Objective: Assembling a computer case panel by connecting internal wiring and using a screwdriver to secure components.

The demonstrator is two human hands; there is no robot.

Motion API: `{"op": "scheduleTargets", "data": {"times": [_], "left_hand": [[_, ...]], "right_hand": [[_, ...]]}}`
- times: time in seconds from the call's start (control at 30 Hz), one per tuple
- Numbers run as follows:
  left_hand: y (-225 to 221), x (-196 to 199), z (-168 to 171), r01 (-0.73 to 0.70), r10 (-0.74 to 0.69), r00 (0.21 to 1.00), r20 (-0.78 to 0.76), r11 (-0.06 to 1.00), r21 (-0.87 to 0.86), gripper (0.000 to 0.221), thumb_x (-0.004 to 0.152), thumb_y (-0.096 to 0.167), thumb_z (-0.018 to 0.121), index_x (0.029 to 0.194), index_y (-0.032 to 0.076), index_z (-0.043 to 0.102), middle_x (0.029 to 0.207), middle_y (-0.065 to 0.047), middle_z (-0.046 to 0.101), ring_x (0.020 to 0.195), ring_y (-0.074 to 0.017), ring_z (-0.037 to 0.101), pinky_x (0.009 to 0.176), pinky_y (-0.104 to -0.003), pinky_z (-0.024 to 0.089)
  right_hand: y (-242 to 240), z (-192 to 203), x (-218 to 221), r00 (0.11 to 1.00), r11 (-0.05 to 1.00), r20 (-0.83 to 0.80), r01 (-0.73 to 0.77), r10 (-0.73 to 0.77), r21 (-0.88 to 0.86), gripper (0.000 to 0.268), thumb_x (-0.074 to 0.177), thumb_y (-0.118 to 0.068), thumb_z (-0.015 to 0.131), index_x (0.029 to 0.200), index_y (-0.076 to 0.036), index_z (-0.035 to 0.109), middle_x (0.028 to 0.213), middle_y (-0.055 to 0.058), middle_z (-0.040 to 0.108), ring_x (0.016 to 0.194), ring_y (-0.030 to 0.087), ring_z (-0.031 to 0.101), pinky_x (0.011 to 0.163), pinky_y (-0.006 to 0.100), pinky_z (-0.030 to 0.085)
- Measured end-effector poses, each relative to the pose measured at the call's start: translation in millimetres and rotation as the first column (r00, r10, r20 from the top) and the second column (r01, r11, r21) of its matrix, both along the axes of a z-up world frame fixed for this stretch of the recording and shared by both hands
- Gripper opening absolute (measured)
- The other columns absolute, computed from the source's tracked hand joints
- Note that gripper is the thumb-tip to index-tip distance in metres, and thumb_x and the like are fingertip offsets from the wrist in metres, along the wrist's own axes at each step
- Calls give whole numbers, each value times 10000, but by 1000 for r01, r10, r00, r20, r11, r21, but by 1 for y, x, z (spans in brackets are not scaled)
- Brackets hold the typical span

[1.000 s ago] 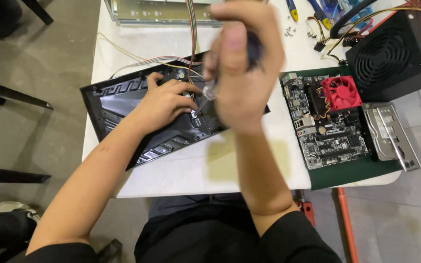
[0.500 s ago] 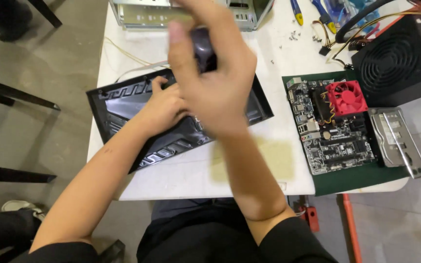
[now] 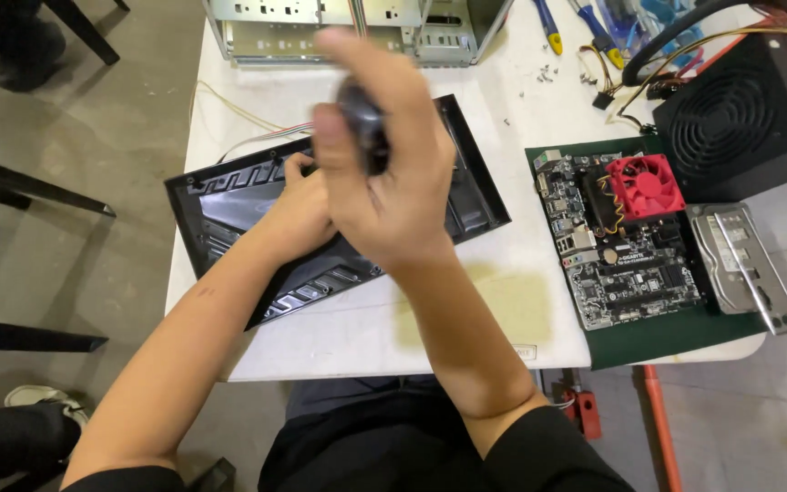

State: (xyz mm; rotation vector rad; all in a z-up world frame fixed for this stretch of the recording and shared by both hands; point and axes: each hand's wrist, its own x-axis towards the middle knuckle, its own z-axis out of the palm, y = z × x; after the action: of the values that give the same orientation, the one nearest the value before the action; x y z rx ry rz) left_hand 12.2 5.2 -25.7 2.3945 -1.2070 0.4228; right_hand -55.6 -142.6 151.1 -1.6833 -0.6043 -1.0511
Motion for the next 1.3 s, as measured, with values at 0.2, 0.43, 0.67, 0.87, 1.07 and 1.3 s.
{"op": "scheduleTargets", "data": {"times": [0.2, 0.43, 0.67, 0.87, 1.07, 1.3], "left_hand": [[-3, -6, 17, 0, 5, 992, -128, 999, 34, 80, 915, 225, 741, 870, 283, 709, 1336, 62, 643, 1110, -232, 580, 904, -568, 251], [-5, -7, 16, -10, 11, 992, -124, 1000, 7, 47, 936, 258, 725, 959, 297, 740, 1142, 60, 638, 1038, -257, 552, 915, -539, 259], [-4, -2, 15, -9, 12, 991, -130, 1000, 20, 51, 908, 248, 752, 920, 293, 731, 1253, 53, 637, 1110, -251, 545, 893, -501, 260], [-6, 1, 17, 8, -11, 986, -165, 1000, -19, 36, 913, 307, 738, 918, 343, 735, 1309, 141, 641, 1131, -184, 560, 849, -462, 226], [-6, 0, 16, -2, 1, 982, -189, 1000, -7, 61, 926, 284, 736, 932, 344, 749, 1338, 113, 634, 1148, -203, 550, 872, -484, 240], [-11, 4, 6, -23, 21, 993, -118, 1000, -17, 75, 912, 391, 721, 970, 369, 763, 1288, 89, 655, 1187, -206, 563, 859, -482, 243]], "right_hand": [[-27, 36, 50, 595, 621, -184, -768, 782, 156, 328, 1044, -402, 657, 1147, -104, 565, 914, 103, 595, 758, 219, 558, 728, 337, 470], [14, 17, 20, 985, 978, 57, 151, -160, 144, 154, 1152, -260, 434, 1244, -139, 458, 1077, 65, 552, 922, 202, 587, 861, 329, 503], [-35, 46, 37, 544, 583, -287, -809, 788, 69, 245, 997, -173, 660, 1032, -110, 426, 1032, 62, 440, 1073, 188, 529, 856, 320, 440], [-22, 18, 46, 805, 906, -442, -263, 396, 332, 407, 952, -383, 745, 1213, -142, 547, 602, 34, 547, 443, 114, 517, 385, 238, 394], [-41, 55, -3, 743, 800, -347, -599, 573, 37, 561, 1087, -606, 417, 1227, -113, 644, 837, 20, 577, 731, 117, 609, 635, 222, 514], [-16, 21, 105, -296, -118, -330, -877, 896, 465, 284, 1011, -345, 613, 914, -106, 494, 783, 48, 493, 487, 126, 449, 500, 246, 399]]}}
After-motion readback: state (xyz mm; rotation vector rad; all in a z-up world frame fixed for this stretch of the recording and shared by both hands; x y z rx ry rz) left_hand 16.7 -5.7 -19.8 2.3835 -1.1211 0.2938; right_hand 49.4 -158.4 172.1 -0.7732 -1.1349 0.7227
